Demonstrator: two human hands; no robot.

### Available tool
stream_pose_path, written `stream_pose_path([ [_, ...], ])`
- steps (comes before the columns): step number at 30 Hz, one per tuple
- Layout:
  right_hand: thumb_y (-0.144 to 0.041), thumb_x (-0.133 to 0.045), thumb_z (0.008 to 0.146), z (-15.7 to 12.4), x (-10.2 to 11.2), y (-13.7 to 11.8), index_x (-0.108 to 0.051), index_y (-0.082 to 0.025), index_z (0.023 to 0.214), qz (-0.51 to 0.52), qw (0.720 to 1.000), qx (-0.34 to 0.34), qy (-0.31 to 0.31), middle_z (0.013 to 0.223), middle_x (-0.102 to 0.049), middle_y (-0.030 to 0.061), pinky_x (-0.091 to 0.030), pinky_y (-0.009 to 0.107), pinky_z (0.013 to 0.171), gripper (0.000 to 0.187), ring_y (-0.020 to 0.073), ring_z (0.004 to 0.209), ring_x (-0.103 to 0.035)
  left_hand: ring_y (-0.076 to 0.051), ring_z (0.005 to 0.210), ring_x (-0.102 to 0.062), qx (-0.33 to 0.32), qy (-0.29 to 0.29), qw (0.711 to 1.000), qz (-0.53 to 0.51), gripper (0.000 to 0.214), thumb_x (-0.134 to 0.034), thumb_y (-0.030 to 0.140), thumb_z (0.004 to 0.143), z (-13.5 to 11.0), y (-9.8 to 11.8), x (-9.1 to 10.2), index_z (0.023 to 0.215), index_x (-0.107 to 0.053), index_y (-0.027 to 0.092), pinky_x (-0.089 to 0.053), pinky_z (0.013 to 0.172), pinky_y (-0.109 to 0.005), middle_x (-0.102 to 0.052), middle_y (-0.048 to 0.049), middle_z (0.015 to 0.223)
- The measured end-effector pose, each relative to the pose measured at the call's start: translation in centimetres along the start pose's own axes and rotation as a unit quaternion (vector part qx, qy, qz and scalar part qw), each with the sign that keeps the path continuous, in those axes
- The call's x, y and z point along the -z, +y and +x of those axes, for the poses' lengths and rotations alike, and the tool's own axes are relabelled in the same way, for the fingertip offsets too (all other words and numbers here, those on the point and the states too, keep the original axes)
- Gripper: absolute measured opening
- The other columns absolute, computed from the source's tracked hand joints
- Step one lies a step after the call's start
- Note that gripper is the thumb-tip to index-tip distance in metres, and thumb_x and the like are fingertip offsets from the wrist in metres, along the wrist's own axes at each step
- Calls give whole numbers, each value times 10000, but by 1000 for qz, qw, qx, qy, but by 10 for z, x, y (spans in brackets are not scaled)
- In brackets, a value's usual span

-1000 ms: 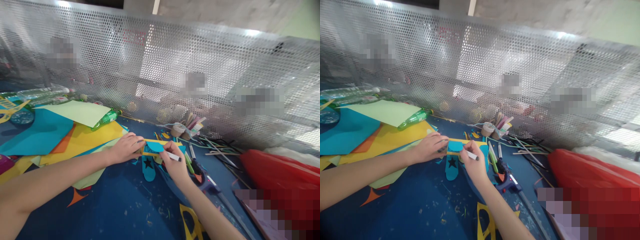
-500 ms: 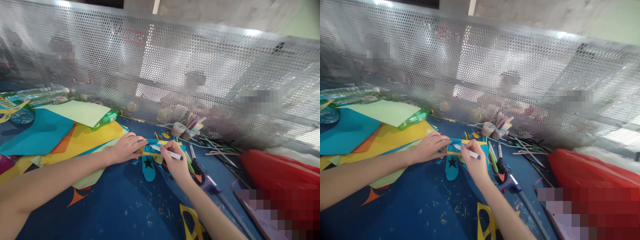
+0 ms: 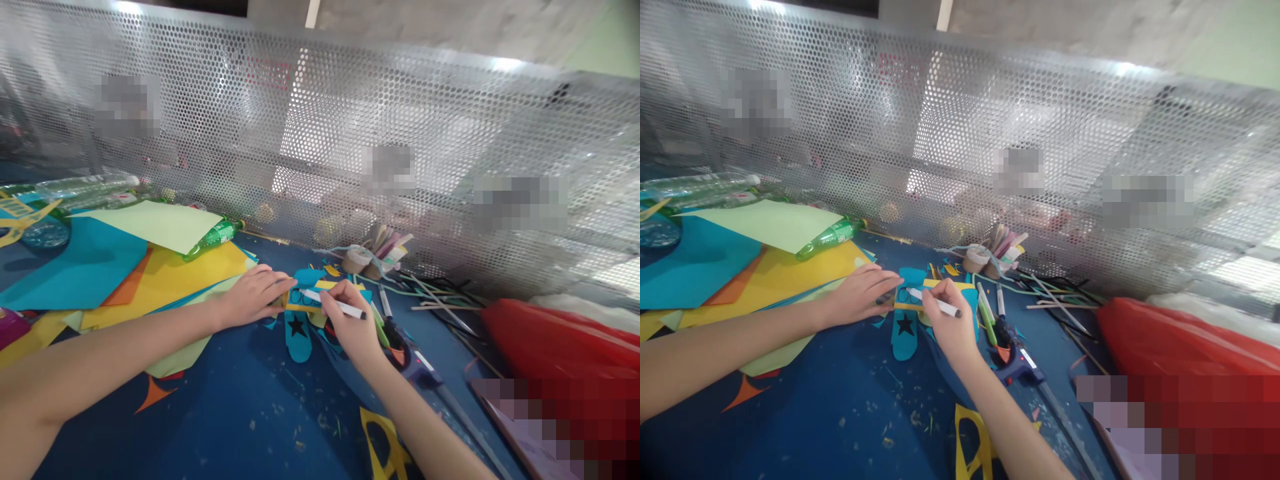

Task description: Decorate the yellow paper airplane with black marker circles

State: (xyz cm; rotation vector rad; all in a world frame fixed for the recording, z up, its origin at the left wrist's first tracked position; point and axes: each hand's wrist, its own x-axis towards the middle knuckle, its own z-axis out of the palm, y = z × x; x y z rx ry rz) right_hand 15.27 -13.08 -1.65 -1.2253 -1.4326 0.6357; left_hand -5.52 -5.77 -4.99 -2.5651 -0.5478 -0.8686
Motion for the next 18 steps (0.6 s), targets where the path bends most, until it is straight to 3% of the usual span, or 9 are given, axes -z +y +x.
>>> stream_pose_path([
  [18, -409, -627, 791, 0, 0, 4, -436, -237, 644, 15, 1000, -10, -15, 517, -479, -50, -323, 265, 496, 296, 128, 500, -409, -237, 1070, -577, -5, -1, 1000, 1, 436, -495, 398, 960, 1, 0, 1, 1303, -443, 134, -405, 971, -405, -615, -120, 1206],
])
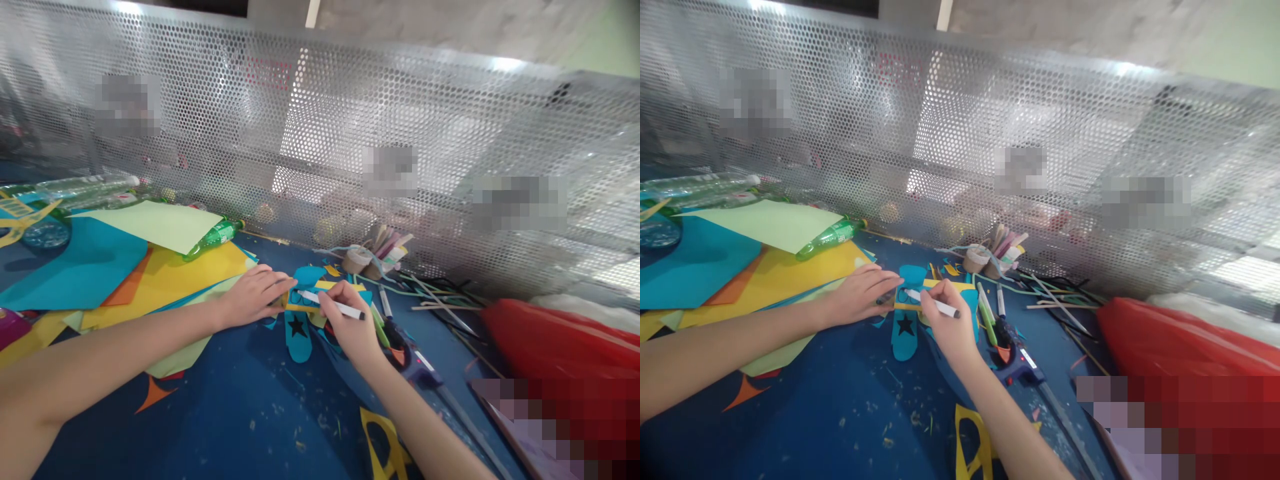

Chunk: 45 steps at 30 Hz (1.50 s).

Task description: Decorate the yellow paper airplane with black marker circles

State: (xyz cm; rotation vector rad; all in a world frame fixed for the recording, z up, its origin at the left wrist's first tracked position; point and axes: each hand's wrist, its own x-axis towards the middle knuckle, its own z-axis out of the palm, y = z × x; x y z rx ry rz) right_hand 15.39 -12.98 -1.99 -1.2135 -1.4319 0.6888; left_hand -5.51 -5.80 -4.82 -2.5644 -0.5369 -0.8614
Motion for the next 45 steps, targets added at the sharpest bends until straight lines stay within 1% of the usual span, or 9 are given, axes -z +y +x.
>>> stream_pose_path([
  [11, -413, -628, 788, -1, -2, -2, -440, -236, 652, 0, 1000, 2, -11, 523, -495, -48, -299, 253, 442, 293, 109, 457, -381, -238, 1072, -576, 15, -5, 1000, -6, 439, -499, 422, 954, -1, 0, -3, 1306, -454, 163, -393, 987, -409, -614, -111, 1201],
  [14, -418, -624, 790, -1, -2, -2, -442, -237, 654, 1, 1000, -3, -8, 519, -495, -51, -313, 255, 453, 291, 114, 461, -387, -239, 1056, -578, 10, 4, 1000, -3, 440, -489, 435, 955, -1, 0, -2, 1296, -457, 158, -405, 970, -405, -617, -109, 1194],
  [18, -408, -621, 798, -2, -2, -2, -446, -237, 655, -2, 1000, -3, -12, 524, -495, -51, -317, 257, 466, 284, 117, 472, -398, -236, 1040, -582, 14, 4, 1000, -1, 450, -521, 432, 940, -1, 1, -2, 1280, -467, 142, -406, 967, -398, -622, -111, 1182],
  [23, -409, -627, 798, -2, -1, -1, -455, -238, 657, -4, 1000, 4, -8, 533, -506, -47, -325, 262, 468, 281, 122, 475, -405, -240, 1068, -588, 13, 9, 1000, 5, 441, -522, 398, 947, -2, 0, -5, 1311, -449, 159, -395, 984, -416, -619, -118, 1201],
  [27, -411, -631, 790, -2, -2, -2, -450, -239, 648, -1, 1000, 3, -6, 525, -507, -46, -343, 263, 478, 287, 127, 482, -421, -243, 1073, -585, 8, 9, 1000, 7, 460, -518, 411, 947, -3, -1, -6, 1326, -438, 162, -394, 987, -423, -618, -123, 1210],
  [34, -386, -626, 780, -2, -2, -3, -450, -236, 635, -8, 1000, -5, -7, 511, -501, -49, -314, 257, 451, 273, 115, 452, -393, -230, 1076, -581, 14, 9, 1000, 3, 440, -489, 420, 960, -3, 0, -6, 1313, -449, 160, -391, 993, -409, -622, -113, 1201],
  [40, -376, -613, 788, -2, -2, -1, -449, -233, 638, -10, 1000, -4, -10, 512, -499, -51, -316, 253, 465, 264, 112, 459, -398, -239, 1076, -584, 10, -3, 1000, -8, 447, -521, 408, 947, -1, -1, -5, 1303, -450, 147, -398, 979, -419, -619, -124, 1211],
  [45, -376, -615, 790, -2, -2, -1, -456, -231, 643, -9, 1000, -3, -13, 511, -499, -50, -315, 251, 469, 261, 112, 465, -405, -236, 1073, -585, 9, 3, 1000, -1, 444, -535, 394, 942, -1, 0, -5, 1296, -453, 139, -400, 976, -411, -621, -124, 1203],
])
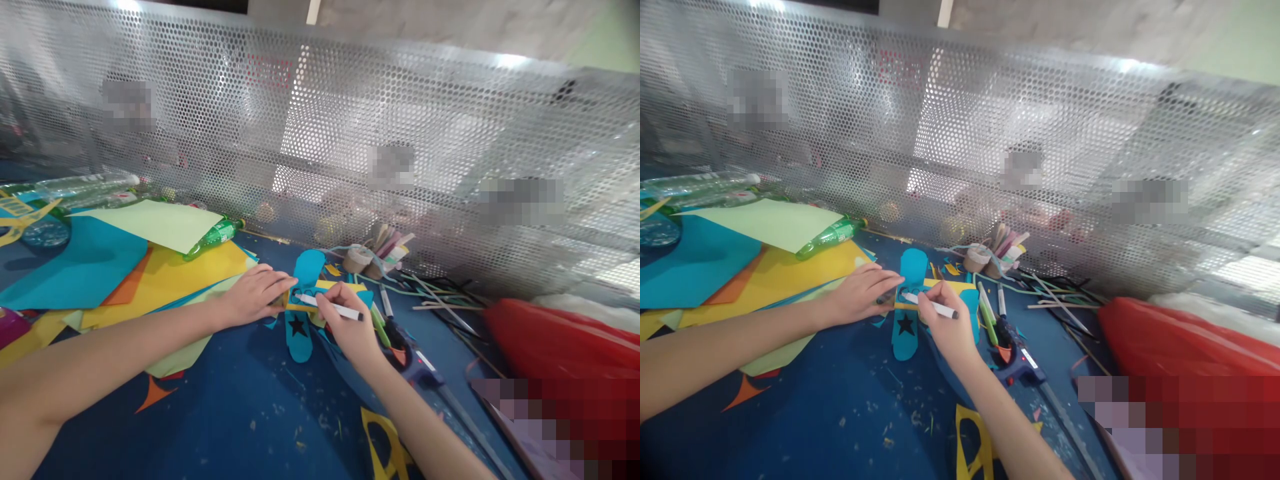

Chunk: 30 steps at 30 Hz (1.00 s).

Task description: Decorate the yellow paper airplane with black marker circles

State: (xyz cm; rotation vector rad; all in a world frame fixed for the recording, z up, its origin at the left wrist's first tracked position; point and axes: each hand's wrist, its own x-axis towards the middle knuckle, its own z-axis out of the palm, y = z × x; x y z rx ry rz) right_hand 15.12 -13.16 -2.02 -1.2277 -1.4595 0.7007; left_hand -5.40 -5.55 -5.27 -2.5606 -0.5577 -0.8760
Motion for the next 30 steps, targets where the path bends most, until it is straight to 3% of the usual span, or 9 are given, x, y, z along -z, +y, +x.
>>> stream_pose_path([
  [30, -368, -608, 794, 1, 1, 2, -431, -237, 640, -7, 1000, 8, 10, 513, -483, -55, -314, 255, 464, 269, 115, 469, -395, -237, 1107, -568, 16, -15, 1000, -5, 450, -524, 396, 945, -2, 0, -2, 1321, -445, 161, -380, 1011, -414, -608, -113, 1223],
])
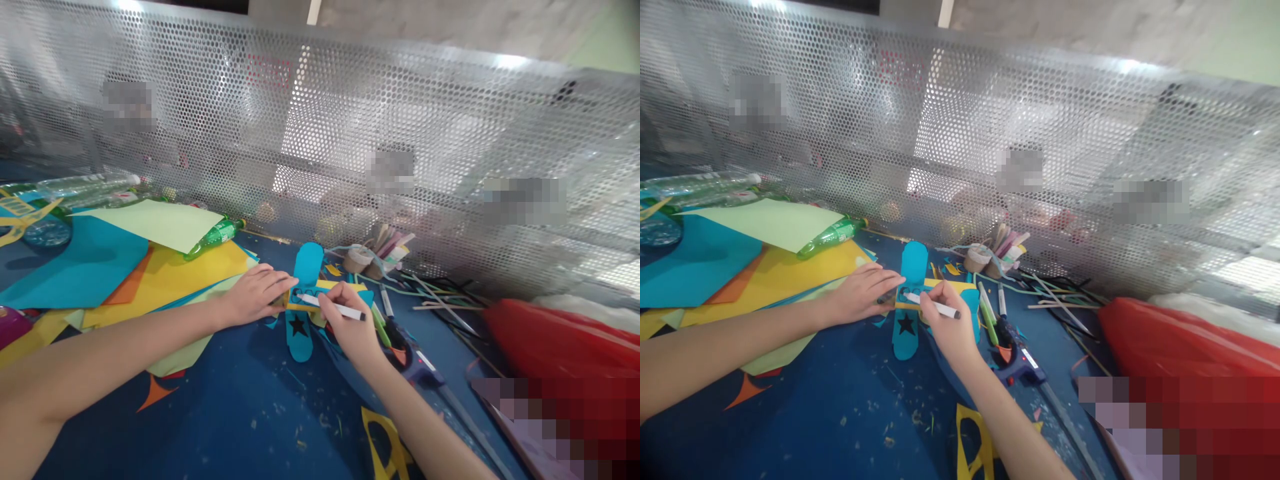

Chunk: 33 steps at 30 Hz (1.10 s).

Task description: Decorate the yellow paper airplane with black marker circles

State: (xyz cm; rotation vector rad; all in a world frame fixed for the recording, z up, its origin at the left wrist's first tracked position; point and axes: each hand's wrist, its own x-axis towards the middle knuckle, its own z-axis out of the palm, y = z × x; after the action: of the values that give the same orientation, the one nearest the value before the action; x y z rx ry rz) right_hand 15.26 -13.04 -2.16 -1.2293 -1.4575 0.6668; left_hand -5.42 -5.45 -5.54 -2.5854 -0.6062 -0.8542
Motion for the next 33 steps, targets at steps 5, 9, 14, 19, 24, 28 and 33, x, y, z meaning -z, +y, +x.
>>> stream_pose_path([
  [5, -365, -604, 796, 0, 0, -1, -430, -236, 638, -4, 1000, -3, -3, 512, -480, -57, -313, 254, 467, 268, 113, 467, -392, -237, 1104, -573, -8, 7, 1000, 5, 454, -533, 389, 942, 0, 0, 0, 1315, -447, 146, -375, 1013, -412, -611, -115, 1223],
  [9, -380, -604, 803, 0, 1, 0, -432, -238, 650, -1, 1000, -4, -2, 517, -483, -57, -304, 258, 463, 270, 116, 468, -387, -236, 1125, -570, 0, -1, 1000, -1, 455, -532, 391, 943, 0, 0, 0, 1325, -443, 159, -363, 1029, -417, -608, -114, 1233],
  [14, -373, -602, 809, 1, 1, 3, -432, -239, 652, 3, 1000, -5, -3, 523, -477, -60, -306, 263, 470, 268, 115, 470, -384, -235, 1122, -573, 3, -5, 1000, -3, 456, -527, 395, 946, 0, 1, 1, 1333, -437, 171, -361, 1031, -421, -609, -111, 1234],
  [19, -365, -599, 812, 1, 1, 3, -424, -239, 652, 2, 1000, -4, -1, 524, -464, -62, -301, 263, 469, 269, 114, 474, -374, -237, 1109, -577, -3, 1, 1000, 0, 454, -526, 402, 945, 1, 1, 2, 1322, -442, 165, -376, 1013, -415, -611, -113, 1226],
  [24, -374, -599, 814, 1, 2, 2, -418, -241, 654, 0, 1000, -1, 3, 523, -463, -59, -306, 265, 471, 276, 118, 477, -385, -232, 1084, -583, -3, 5, 1000, 6, 443, -510, 400, 951, 1, 1, 2, 1318, -439, 163, -382, 1006, -413, -617, -112, 1201],
  [28, -372, -604, 809, 1, 2, 2, -412, -242, 646, -3, 1000, 0, 2, 524, -466, -55, -305, 267, 470, 283, 119, 476, -378, -234, 1096, -579, -7, 6, 1000, 8, 444, -519, 392, 949, 1, 1, 2, 1318, -435, 159, -382, 1004, -412, -615, -112, 1210],
  [33, -385, -608, 807, 1, 2, 1, -421, -240, 643, -3, 1000, 2, 3, 523, -465, -54, -303, 267, 472, 288, 119, 476, -374, -238, 1094, -580, -11, 11, 1000, 10, 445, -519, 397, 949, 1, 1, 2, 1312, -442, 152, -379, 1003, -408, -615, -114, 1213],
])
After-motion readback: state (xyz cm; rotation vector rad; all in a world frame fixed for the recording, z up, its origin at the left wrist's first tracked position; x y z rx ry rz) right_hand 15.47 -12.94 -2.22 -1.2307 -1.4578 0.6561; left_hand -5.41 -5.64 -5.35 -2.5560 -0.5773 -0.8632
